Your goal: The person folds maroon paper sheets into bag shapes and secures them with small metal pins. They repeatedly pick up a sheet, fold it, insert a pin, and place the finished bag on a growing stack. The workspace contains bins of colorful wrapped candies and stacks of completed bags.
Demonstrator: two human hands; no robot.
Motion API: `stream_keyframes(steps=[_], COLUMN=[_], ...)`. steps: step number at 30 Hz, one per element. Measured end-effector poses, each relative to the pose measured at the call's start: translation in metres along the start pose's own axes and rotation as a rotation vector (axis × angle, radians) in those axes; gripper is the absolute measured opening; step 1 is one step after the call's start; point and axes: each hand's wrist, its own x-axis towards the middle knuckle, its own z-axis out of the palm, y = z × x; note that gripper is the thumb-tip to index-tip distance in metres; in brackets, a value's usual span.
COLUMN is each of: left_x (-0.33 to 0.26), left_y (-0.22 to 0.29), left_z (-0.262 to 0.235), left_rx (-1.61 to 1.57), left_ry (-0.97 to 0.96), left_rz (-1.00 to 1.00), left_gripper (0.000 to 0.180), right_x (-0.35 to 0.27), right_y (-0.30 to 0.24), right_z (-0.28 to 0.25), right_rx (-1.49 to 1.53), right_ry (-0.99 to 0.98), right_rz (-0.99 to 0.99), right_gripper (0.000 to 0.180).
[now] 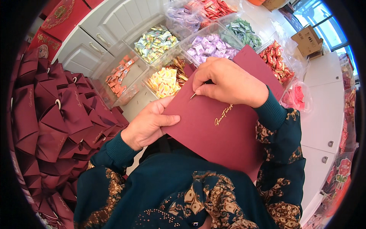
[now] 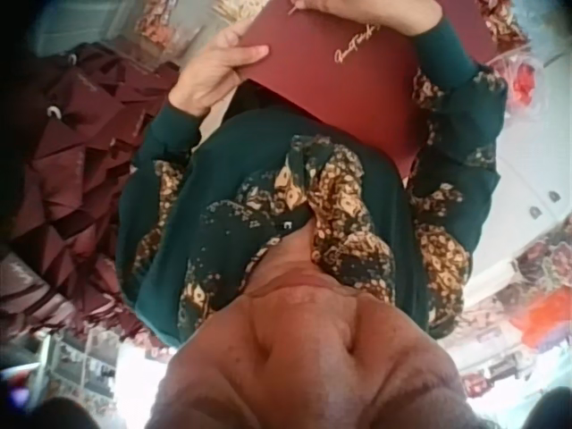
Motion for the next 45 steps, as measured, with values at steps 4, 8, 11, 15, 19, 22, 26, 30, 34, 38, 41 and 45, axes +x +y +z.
stream_keyframes(steps=[4,8,11,15,19,22,26,30,34,38,41,45], left_x=[0.000,-0.002,-0.003,-0.002,0.002,0.002,0.001,0.005,0.013,0.019,0.016,0.013], left_y=[0.001,0.000,0.001,0.001,0.001,-0.001,0.000,0.003,0.005,0.005,0.003,0.006], left_z=[0.001,0.002,0.003,0.007,0.007,0.007,0.009,0.001,-0.006,-0.010,-0.012,-0.006], left_rx=[-0.014,-0.021,-0.019,-0.016,-0.014,-0.011,0.002,-0.011,-0.008,-0.036,-0.004,-0.012], left_ry=[0.013,0.021,0.014,0.044,0.028,0.034,0.048,-0.003,-0.054,-0.094,-0.099,-0.100], left_rz=[-0.007,0.000,0.006,0.009,0.025,0.037,0.035,0.010,-0.025,-0.060,-0.064,-0.051], left_gripper=[0.057,0.056,0.056,0.054,0.051,0.049,0.047,0.049,0.046,0.045,0.045,0.046], right_x=[-0.002,-0.002,-0.001,0.000,0.001,0.003,0.004,0.000,-0.001,-0.005,-0.005,0.003], right_y=[0.000,-0.001,-0.001,0.004,0.000,-0.008,-0.026,-0.031,-0.032,-0.028,-0.023,-0.016], right_z=[-0.003,-0.001,0.001,0.008,0.010,0.012,0.025,0.021,0.020,0.017,0.005,0.005], right_rx=[0.000,-0.014,-0.040,-0.064,-0.142,-0.316,-0.606,-0.600,-0.596,-0.591,-0.493,-0.306], right_ry=[-0.013,-0.015,-0.009,0.143,0.174,0.146,0.169,0.137,0.148,0.158,0.195,0.206], right_rz=[0.006,0.002,0.003,-0.136,-0.152,-0.158,-0.171,-0.155,-0.182,-0.212,-0.217,-0.179], right_gripper=[0.007,0.007,0.007,0.007,0.005,0.006,0.002,0.002,0.002,0.006,0.004,0.007])
